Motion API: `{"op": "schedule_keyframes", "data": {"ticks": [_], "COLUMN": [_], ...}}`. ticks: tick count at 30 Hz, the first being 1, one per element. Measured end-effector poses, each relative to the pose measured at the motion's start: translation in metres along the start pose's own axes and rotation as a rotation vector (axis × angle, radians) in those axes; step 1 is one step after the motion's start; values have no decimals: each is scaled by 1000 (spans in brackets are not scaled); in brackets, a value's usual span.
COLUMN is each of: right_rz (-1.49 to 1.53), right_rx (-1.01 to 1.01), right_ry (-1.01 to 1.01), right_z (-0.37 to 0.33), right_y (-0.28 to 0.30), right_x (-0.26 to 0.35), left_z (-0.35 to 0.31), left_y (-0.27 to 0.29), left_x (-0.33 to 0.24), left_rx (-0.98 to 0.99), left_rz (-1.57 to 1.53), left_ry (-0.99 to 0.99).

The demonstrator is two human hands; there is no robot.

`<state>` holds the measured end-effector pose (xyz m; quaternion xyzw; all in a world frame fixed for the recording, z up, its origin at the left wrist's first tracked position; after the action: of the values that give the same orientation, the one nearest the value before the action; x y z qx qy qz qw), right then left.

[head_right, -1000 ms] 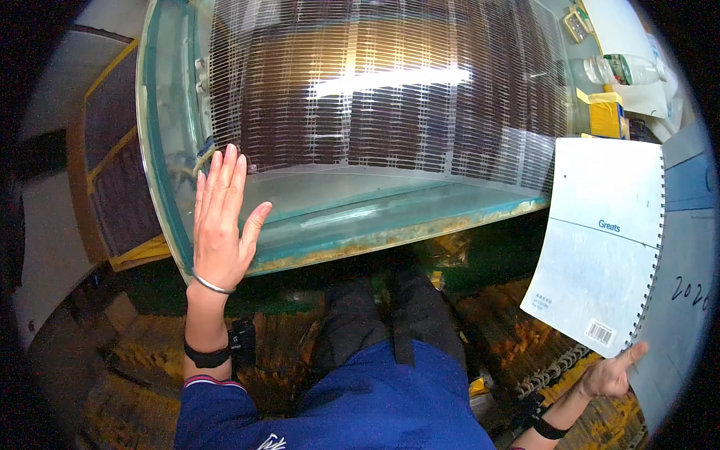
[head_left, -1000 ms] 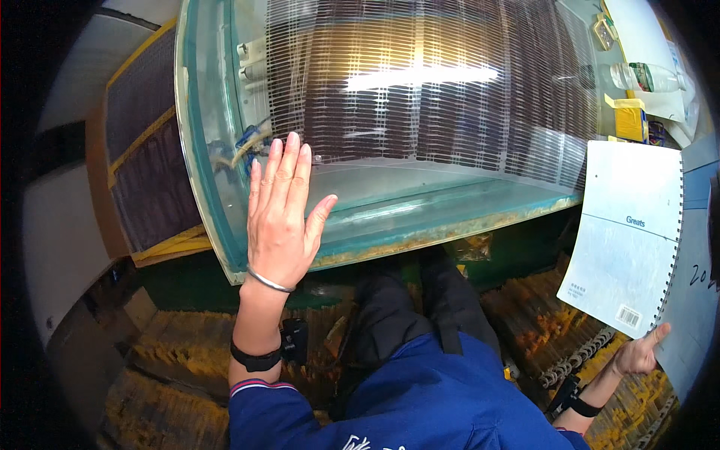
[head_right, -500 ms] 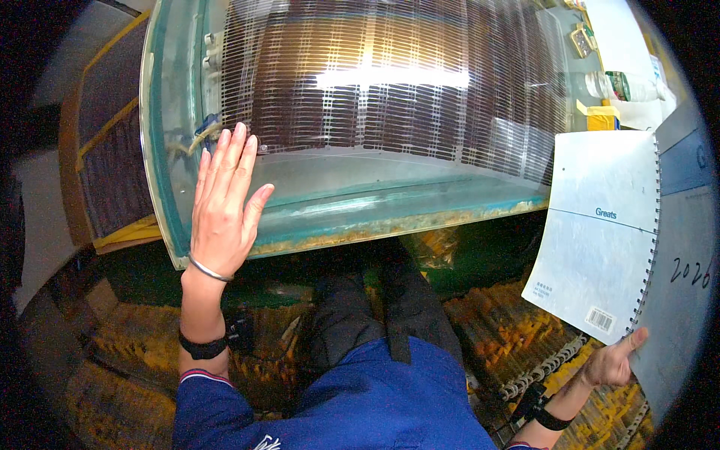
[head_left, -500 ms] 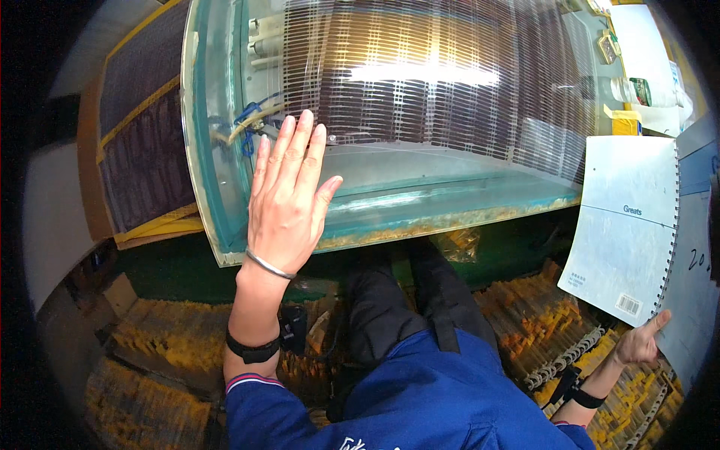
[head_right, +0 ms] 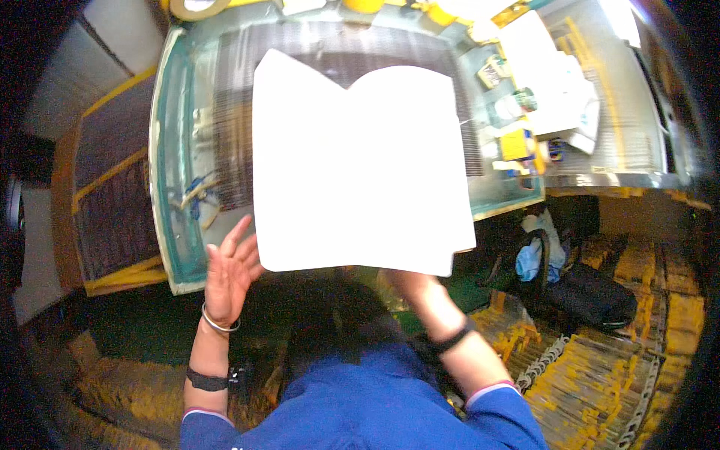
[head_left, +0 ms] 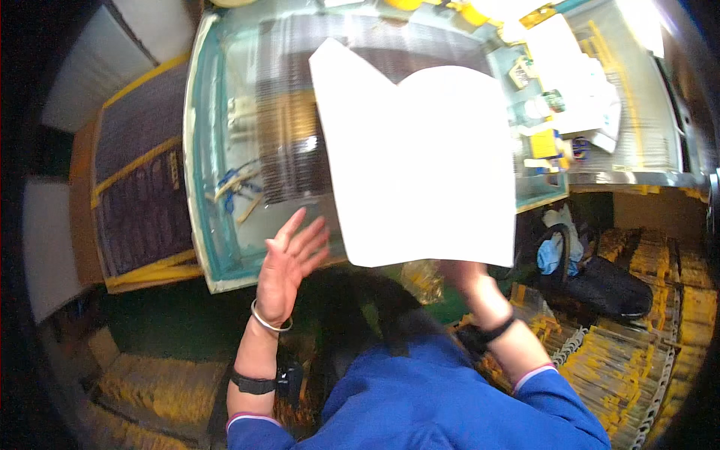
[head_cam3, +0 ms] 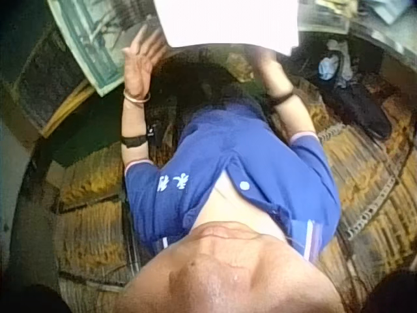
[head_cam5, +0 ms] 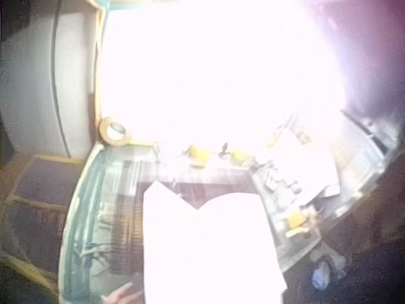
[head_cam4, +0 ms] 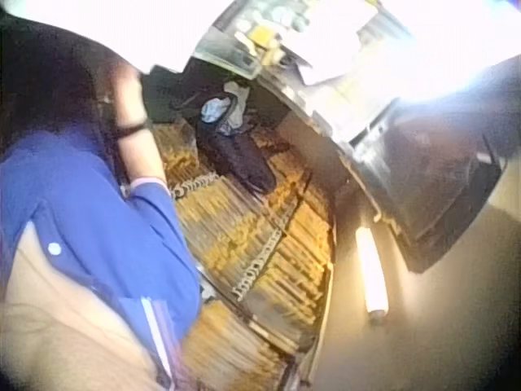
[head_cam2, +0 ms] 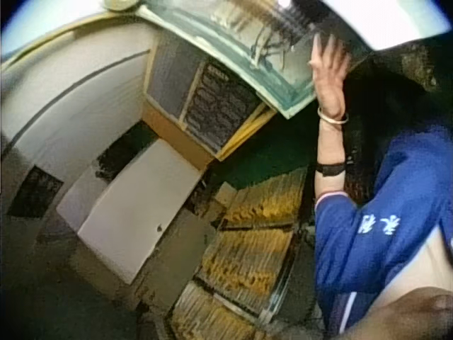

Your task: Inspecting and organizing large sheets of material on a light box workstation and recording identification codes in a notebook.

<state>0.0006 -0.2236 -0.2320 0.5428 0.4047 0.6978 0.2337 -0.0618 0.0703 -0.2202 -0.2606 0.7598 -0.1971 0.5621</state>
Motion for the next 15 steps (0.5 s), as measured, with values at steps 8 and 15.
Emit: {"op": "schedule_keyframes", "data": {"ticks": [8,15], "right_rz": [-126,251], "right_rx": [137,-202], "right_ry": [370,223], "right_z": [26,36], "right_y": [-23,45], "right_x": [48,15], "left_z": [-8,5], "left_y": [0,4], "left_x": [16,28], "left_rx": [-168,-415], "left_rz": [-58,195], "left_ry": [78,101]}}
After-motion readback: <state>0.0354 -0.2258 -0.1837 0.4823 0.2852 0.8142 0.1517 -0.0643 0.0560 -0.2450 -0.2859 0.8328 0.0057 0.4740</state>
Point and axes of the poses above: each hand's wrist, its own z-axis towards the middle knuckle, its own y-axis out of the back of the hand, x = y × z, the point moved 3 cm from there along z, towards the middle knuckle, and after that the axes turned 4 degrees about -y, right-handed, at the moved point
